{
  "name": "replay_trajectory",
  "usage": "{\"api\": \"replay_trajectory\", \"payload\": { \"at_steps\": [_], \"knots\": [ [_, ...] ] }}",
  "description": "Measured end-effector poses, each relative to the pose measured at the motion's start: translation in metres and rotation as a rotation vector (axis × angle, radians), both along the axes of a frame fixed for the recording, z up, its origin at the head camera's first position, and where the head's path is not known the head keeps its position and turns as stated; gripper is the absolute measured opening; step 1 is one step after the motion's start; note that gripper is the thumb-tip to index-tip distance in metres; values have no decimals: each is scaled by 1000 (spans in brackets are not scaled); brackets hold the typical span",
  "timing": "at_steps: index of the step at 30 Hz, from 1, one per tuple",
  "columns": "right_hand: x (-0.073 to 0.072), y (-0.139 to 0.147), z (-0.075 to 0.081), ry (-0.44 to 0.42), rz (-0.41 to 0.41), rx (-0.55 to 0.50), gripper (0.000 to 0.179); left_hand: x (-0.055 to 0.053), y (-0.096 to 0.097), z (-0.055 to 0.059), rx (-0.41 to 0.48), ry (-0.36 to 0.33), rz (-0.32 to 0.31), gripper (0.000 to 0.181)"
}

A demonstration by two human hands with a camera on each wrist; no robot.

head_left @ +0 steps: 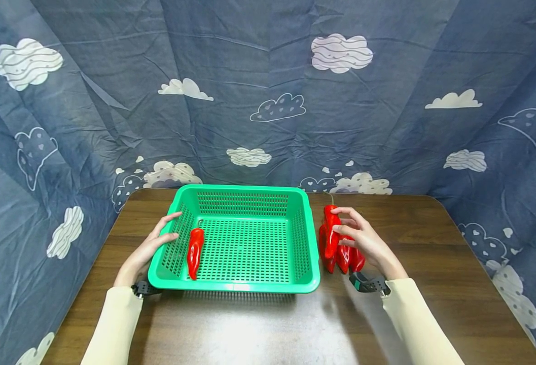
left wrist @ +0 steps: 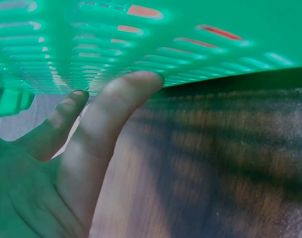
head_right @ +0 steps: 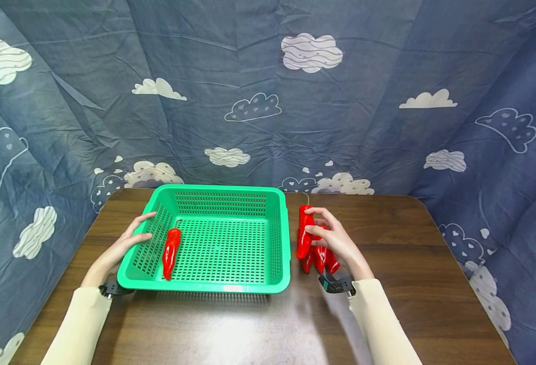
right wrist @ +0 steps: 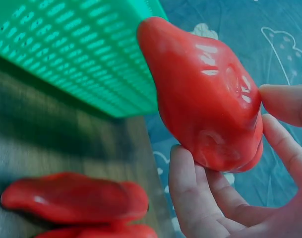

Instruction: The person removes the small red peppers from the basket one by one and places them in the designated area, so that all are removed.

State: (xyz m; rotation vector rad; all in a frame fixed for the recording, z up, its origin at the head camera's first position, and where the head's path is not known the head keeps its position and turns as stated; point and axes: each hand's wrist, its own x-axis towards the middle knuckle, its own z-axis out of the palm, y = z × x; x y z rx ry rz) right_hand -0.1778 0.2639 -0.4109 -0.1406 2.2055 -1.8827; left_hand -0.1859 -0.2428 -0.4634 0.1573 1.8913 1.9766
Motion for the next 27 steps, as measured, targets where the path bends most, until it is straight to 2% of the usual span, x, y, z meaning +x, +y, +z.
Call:
{"api": "replay_trajectory", "payload": {
  "at_steps": [6, 13, 27],
  "knots": [
    [4, 12, -4, 3, -13, -4, 39, 0, -1, -1, -2, -15, 8, 56],
    [6, 25, -12, 26, -31, -32, 34, -1, -1, -1, -15, 1, 3, 56],
    [11, 46, -17, 24, -71, -29, 33, 0, 0, 0, -16, 10, -2, 57]
  ]
}}
